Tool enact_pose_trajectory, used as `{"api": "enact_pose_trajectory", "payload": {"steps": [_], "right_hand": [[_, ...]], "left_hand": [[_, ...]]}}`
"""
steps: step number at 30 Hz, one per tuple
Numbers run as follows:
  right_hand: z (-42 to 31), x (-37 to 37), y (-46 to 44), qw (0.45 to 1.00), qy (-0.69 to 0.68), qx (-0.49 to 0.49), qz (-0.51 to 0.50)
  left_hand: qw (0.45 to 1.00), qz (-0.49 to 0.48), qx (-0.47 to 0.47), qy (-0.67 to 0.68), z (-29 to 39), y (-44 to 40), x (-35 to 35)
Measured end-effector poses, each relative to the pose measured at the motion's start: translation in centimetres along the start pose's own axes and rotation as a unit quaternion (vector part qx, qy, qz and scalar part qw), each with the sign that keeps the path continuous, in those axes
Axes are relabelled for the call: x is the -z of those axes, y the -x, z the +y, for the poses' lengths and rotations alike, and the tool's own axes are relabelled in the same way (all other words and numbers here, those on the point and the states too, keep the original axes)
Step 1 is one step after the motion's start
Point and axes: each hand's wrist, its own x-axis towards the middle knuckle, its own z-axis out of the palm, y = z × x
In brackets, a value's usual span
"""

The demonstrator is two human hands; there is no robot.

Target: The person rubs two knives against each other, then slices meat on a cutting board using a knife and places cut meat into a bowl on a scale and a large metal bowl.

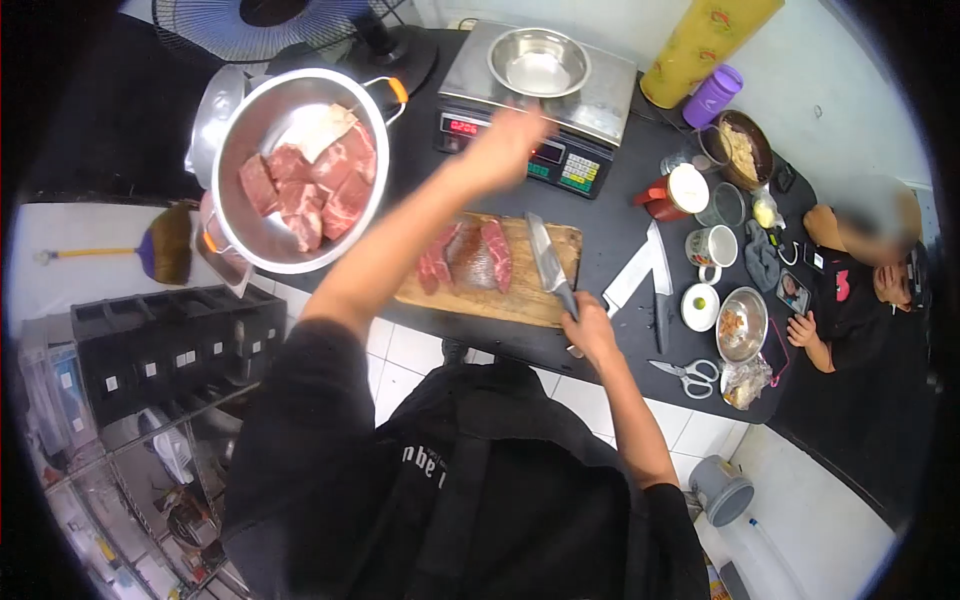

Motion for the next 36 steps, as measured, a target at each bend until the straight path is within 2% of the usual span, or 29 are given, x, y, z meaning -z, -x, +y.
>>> {"api": "enact_pose_trajectory", "payload": {"steps": [1,2,4,6,8,10,11,12,14,15,17,18,20,21,22,24,25,27,32,36], "right_hand": [[0.8,0.0,0.0,1.0,-0.002,0.002,0.002],[1.6,-0.1,0.3,1.0,-0.007,-0.012,-0.006],[0.9,0.3,1.4,0.999,-0.014,-0.032,-0.012],[-2.4,2.8,2.9,0.954,-0.184,-0.22,-0.093],[-3.6,2.5,3.9,0.949,-0.212,-0.229,-0.054],[-4.5,2.0,4.7,0.931,-0.265,-0.245,-0.052],[-4.5,1.1,5.0,0.932,-0.263,-0.247,-0.043],[-4.6,0.2,5.0,0.929,-0.265,-0.255,-0.037],[-4.9,-1.4,5.5,0.94,-0.236,-0.247,-0.026],[-5.6,-1.6,5.7,0.936,-0.246,-0.25,-0.019],[-6.5,-2.0,6.2,0.931,-0.263,-0.254,-0.003],[-6.6,-1.9,6.6,0.929,-0.267,-0.256,0.013],[-7.1,-2.1,7.5,0.923,-0.286,-0.256,-0.015],[-7.0,-2.5,8.1,0.917,-0.304,-0.257,-0.002],[-6.3,-3.3,8.3,0.915,-0.309,-0.259,0.007],[-5.3,-4.8,9.2,0.923,-0.302,-0.229,0.066],[-5.2,-5.2,9.8,0.921,-0.304,-0.234,0.071],[-5.4,-6.0,10.6,0.9,-0.346,-0.244,0.107],[-5.0,-6.7,10.8,0.906,-0.336,-0.249,0.057],[-5.5,-6.0,10.8,0.925,-0.272,-0.261,0.046]], "left_hand": [[0.995,-0.077,-0.069,-0.017,1.3,4.3,-1.2],[0.98,-0.181,-0.086,0.005,2.5,8.5,-2.8],[0.964,-0.243,-0.092,0.05,3.4,15.0,-5.8],[0.967,-0.228,-0.095,0.056,3.8,16.6,-6.4],[0.97,-0.211,-0.102,0.065,3.9,16.9,-6.9],[0.976,-0.186,-0.109,0.012,3.4,16.1,-8.1],[0.968,-0.193,-0.144,-0.072,2.7,15.6,-8.8],[0.967,-0.194,-0.153,-0.067,2.2,15.0,-8.5],[0.971,-0.217,-0.104,0.0,2.3,14.4,-7.2],[0.968,-0.22,-0.119,0.005,2.0,14.7,-7.1],[0.973,-0.193,-0.066,0.106,1.6,14.2,-6.7],[0.973,-0.191,-0.082,0.105,1.9,13.9,-7.1],[0.961,-0.232,0.025,0.15,2.5,15.2,-8.1],[0.954,-0.279,0.026,0.102,3.9,14.8,-6.1],[0.954,-0.281,0.016,0.101,4.2,15.4,-6.3],[0.98,-0.166,0.001,0.109,5.3,16.5,-6.6],[0.971,-0.222,0.043,0.075,5.5,16.8,-6.3],[0.97,-0.222,0.048,0.089,4.5,18.3,-6.9],[0.943,-0.257,0.12,0.175,2.1,20.1,-8.4],[0.929,-0.302,0.129,0.169,3.0,18.2,-7.9]]}}
